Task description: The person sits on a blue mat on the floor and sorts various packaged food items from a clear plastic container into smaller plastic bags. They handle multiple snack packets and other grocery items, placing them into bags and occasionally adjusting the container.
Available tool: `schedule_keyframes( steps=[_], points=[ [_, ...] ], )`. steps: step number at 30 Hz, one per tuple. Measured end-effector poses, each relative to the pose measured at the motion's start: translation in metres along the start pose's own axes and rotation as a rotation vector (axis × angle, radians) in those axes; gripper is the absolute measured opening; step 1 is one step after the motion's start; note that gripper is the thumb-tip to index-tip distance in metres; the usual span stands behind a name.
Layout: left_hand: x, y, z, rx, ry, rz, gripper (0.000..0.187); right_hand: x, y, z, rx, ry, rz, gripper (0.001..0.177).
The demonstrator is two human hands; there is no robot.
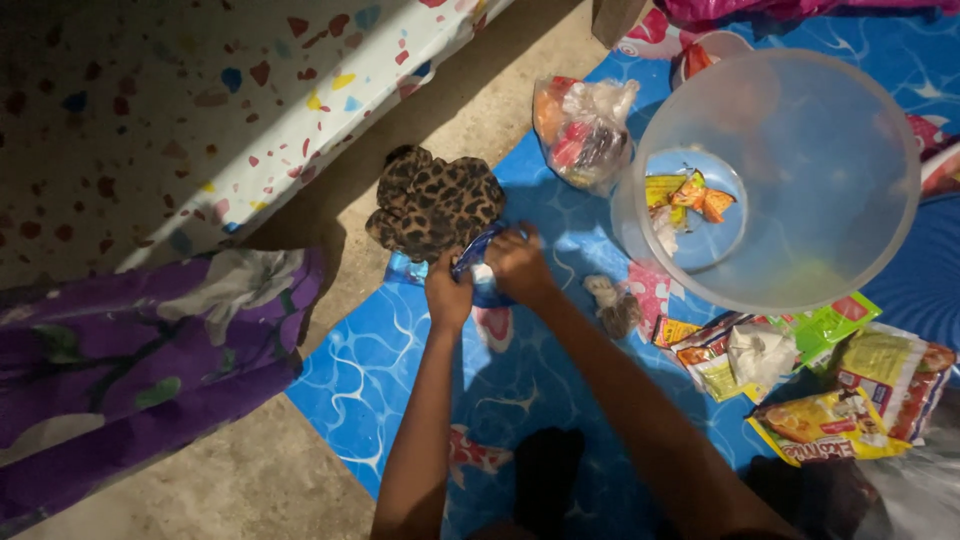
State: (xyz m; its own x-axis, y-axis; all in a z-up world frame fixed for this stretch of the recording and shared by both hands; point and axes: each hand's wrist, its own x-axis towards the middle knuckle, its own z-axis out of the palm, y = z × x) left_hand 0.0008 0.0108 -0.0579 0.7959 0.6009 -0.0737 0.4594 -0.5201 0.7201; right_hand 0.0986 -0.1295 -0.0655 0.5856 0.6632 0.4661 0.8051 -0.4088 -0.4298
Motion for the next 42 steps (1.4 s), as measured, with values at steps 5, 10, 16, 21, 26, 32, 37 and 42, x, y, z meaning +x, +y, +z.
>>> schedule_keyframes(
  steps=[5,10,16,21,26,32,37,42],
  points=[
    [-0.004,0.012,-0.011,0.012,0.073,0.067,0.049,-0.003,-0.014,-0.031,0.234,-0.041,0.179,0.003],
    [-0.013,0.035,-0.013,-0.032,-0.013,0.018,0.051,-0.018,-0.021,-0.042,0.184,-0.269,0.304,0.004],
    [-0.022,0.037,-0.007,-0.033,-0.004,0.097,0.052,-0.004,-0.037,-0.071,0.104,-0.045,0.136,0.003],
    [-0.035,0.071,-0.025,-0.031,0.042,0.212,0.055,0.002,-0.056,-0.119,0.127,0.169,0.174,0.003],
    [-0.048,0.143,-0.048,-0.108,-0.151,0.674,0.063,-0.04,-0.041,-0.154,0.792,0.134,0.748,0.01],
    [-0.065,0.188,-0.009,-0.291,-0.589,0.498,0.016,-0.115,-0.005,-0.172,1.207,0.255,0.743,0.008],
    [-0.079,0.199,0.003,-0.4,-0.569,0.341,0.016,-0.133,-0.001,-0.205,1.354,0.291,0.929,0.02],
    [-0.084,0.196,0.039,-0.724,-0.567,0.07,0.019,-0.125,-0.01,-0.248,1.515,0.363,0.995,0.049]
  ],
)
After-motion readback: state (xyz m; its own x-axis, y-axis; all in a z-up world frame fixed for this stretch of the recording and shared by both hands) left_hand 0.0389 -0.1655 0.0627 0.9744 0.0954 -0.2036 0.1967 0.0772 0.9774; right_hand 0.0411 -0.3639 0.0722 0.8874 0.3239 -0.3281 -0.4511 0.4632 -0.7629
